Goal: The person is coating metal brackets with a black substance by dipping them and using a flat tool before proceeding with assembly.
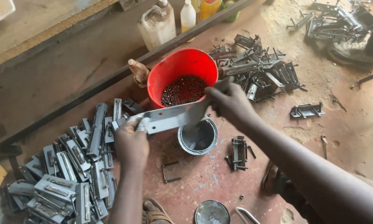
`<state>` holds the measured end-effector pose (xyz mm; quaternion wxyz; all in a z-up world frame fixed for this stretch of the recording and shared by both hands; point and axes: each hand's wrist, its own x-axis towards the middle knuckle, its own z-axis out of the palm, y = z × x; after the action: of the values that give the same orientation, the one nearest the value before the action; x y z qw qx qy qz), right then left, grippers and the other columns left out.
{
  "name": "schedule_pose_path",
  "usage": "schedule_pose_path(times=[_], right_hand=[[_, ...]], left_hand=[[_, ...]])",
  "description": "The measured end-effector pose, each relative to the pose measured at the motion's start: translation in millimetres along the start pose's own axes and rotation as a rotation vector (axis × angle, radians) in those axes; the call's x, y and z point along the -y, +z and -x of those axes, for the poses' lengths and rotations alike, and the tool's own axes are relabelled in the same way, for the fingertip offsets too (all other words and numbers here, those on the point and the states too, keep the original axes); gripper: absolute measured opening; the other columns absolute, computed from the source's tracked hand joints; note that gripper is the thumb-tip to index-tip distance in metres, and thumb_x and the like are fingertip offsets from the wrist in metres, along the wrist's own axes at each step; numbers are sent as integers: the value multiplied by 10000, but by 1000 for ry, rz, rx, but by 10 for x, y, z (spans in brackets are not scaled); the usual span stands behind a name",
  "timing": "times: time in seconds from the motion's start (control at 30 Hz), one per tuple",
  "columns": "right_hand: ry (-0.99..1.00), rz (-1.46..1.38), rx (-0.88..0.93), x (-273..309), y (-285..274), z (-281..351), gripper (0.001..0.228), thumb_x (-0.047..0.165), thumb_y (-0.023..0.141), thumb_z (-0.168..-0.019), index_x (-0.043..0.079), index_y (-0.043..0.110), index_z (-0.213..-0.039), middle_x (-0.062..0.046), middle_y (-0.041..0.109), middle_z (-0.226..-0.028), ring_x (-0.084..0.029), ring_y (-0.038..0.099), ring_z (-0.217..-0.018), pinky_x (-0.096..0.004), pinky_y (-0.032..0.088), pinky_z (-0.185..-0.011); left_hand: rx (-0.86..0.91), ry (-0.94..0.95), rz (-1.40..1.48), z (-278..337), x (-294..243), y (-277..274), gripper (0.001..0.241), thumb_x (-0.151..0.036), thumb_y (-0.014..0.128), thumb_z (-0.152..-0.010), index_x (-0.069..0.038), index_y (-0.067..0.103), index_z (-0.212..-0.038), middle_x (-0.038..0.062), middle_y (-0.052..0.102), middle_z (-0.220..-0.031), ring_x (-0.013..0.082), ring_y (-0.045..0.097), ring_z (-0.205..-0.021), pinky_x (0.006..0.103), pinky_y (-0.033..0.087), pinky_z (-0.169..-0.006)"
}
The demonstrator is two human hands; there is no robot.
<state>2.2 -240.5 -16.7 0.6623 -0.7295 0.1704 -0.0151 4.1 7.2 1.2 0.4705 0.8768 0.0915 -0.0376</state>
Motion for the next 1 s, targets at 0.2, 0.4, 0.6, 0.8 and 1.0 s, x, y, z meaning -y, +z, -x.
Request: schedule_pose_path(times=[0.2,0.4,0.6,0.8,1.0], right_hand=[[-26,77,-127,192,-221,-74,224,237,708,-921,29,731,-841,-143,592,-546,-199,615,-480,-340,550,-467],[-194,-82,36,484,208,153,239,200,695,-968,-25,730,-893,-182,673,-687,-204,654,-544,-309,576,-503],[-258,136,102,280,-22,109,314,223,674,-979,-73,731,-889,-217,702,-820,-246,656,-662,-349,570,-574],[-247,185,-33,327,-185,-14,317,228,712,-981,-7,736,-770,-163,708,-872,-218,680,-670,-342,577,-568],[-181,106,-22,215,-73,-25,310,273,735,-957,-10,752,-830,-154,696,-784,-210,656,-632,-338,569,-557]], left_hand=[[-69,-41,-11,-236,269,-119,201,-94,652,-952,-49,773,-1106,174,761,-1061,338,697,-1110,479,492,-1004],[25,-168,87,-77,150,85,176,-129,675,-918,-110,808,-1032,133,782,-994,276,722,-1038,425,519,-953],[20,-217,349,-187,333,107,176,-14,638,-902,-11,768,-1020,150,728,-972,175,625,-995,344,523,-912],[-23,-237,268,-180,198,-16,159,-59,691,-894,-34,781,-1023,224,745,-1013,254,675,-1058,459,537,-931],[15,-299,317,-272,332,-4,174,-102,715,-881,-81,777,-1042,187,739,-1035,297,714,-1006,461,589,-850]])
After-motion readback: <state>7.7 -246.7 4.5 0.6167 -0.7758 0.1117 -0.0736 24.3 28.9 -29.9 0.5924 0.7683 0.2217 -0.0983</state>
